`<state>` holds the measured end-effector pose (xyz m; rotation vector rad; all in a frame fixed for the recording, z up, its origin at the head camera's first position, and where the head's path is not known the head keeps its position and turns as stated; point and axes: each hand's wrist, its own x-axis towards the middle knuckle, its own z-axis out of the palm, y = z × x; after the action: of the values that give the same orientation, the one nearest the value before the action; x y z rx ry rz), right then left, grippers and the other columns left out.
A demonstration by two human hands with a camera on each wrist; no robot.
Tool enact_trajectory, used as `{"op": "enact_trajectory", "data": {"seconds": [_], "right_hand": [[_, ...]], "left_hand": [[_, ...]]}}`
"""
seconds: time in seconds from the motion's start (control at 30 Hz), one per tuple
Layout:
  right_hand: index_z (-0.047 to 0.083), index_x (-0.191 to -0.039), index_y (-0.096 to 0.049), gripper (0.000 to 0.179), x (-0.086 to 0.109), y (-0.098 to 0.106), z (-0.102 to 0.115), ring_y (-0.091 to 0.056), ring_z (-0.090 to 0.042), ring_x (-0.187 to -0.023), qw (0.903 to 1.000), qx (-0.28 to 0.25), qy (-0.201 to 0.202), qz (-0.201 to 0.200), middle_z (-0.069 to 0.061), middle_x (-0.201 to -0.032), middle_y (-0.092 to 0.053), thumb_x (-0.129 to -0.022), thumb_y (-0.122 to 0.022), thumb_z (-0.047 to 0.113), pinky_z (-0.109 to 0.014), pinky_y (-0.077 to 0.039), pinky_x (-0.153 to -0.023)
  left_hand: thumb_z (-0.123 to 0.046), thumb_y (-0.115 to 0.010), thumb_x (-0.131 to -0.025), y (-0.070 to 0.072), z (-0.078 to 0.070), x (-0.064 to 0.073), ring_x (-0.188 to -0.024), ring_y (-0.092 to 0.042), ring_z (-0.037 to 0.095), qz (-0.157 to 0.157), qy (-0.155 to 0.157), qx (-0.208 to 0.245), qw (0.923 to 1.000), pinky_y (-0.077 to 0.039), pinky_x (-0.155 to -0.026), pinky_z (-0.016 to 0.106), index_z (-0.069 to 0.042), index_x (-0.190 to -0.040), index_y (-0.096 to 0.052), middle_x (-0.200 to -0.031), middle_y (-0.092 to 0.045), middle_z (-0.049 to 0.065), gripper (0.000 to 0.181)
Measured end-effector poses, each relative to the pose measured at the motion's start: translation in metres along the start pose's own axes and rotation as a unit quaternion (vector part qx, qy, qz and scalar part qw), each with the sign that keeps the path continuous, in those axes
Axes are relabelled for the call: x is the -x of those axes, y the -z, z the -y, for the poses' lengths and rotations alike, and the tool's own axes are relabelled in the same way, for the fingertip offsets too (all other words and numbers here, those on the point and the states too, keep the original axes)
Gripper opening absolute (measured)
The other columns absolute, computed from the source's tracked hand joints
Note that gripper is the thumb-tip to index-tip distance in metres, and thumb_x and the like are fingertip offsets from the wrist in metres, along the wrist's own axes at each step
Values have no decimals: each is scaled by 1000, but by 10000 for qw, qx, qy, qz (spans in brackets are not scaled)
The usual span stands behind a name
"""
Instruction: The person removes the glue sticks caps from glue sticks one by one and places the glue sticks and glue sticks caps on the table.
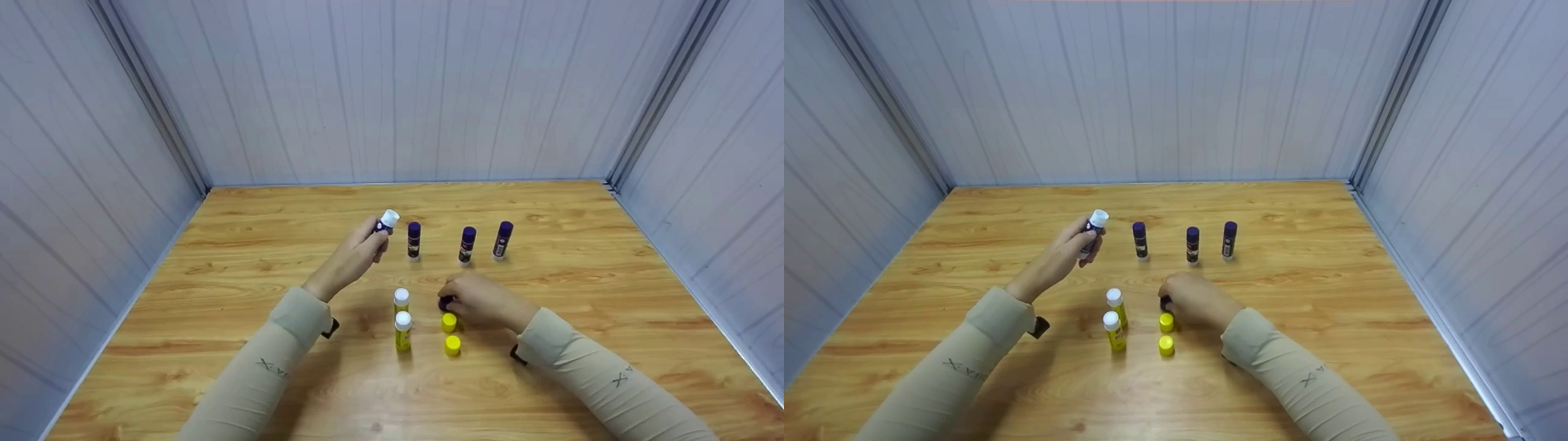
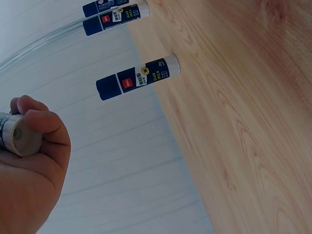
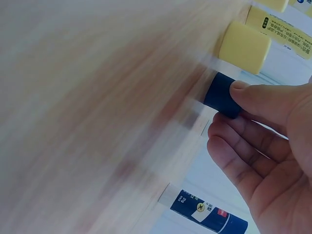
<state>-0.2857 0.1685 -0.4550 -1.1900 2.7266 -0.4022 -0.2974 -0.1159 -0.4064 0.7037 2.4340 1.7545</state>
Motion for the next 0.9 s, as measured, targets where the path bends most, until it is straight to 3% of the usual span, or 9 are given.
{"op": "enact_trajectory", "data": {"seconds": [0.2,0.37,0.5,0.7,0.9], "right_hand": [[7,-108,-81,14,0,-1,-1,-63,-14,-84,9999,-77,-102,45,-6,-100,-75,-105,-67,7,-38,-58,-79],[8,-107,-81,14,-1,-1,-1,-64,-14,-85,9998,-84,-181,83,-6,-100,-75,-105,-68,8,-38,-59,-80],[9,-106,-81,14,-1,-1,-1,-64,-13,-84,9997,-55,-202,83,-4,-98,-74,-106,-67,9,-37,-58,-79],[9,-103,-80,11,0,0,-1,-60,-13,-81,9999,118,-5,-19,-2,-93,-72,-104,-69,8,-36,-55,-77],[8,-103,-80,10,-1,-1,-1,-59,-13,-81,9998,204,60,-43,-3,-93,-71,-103,-71,7,-36,-55,-76]], "left_hand": [[-29,-47,-116,-1,3,0,-91,-58,25,134,111,-219,9996,-49,-80,35,-9,-124,-57,-104,-59,7,24],[-31,-61,-111,-1,8,-2,-101,-60,25,187,9,-734,9971,-52,-85,38,-12,-134,-65,-115,-63,7,30],[-27,-70,-107,-2,13,-4,-97,-60,24,233,-95,-1033,9943,-53,-82,38,-11,-128,-71,-110,-66,6,27],[-24,-78,-102,-4,20,-6,-92,-68,20,483,309,-1137,9919,-57,-77,35,-14,-114,-77,-99,-74,3,16],[-16,-82,-97,-6,31,-6,-95,-73,22,871,463,-1399,9852,-61,-85,35,-10,-107,-78,-100,-78,4,12]]}}
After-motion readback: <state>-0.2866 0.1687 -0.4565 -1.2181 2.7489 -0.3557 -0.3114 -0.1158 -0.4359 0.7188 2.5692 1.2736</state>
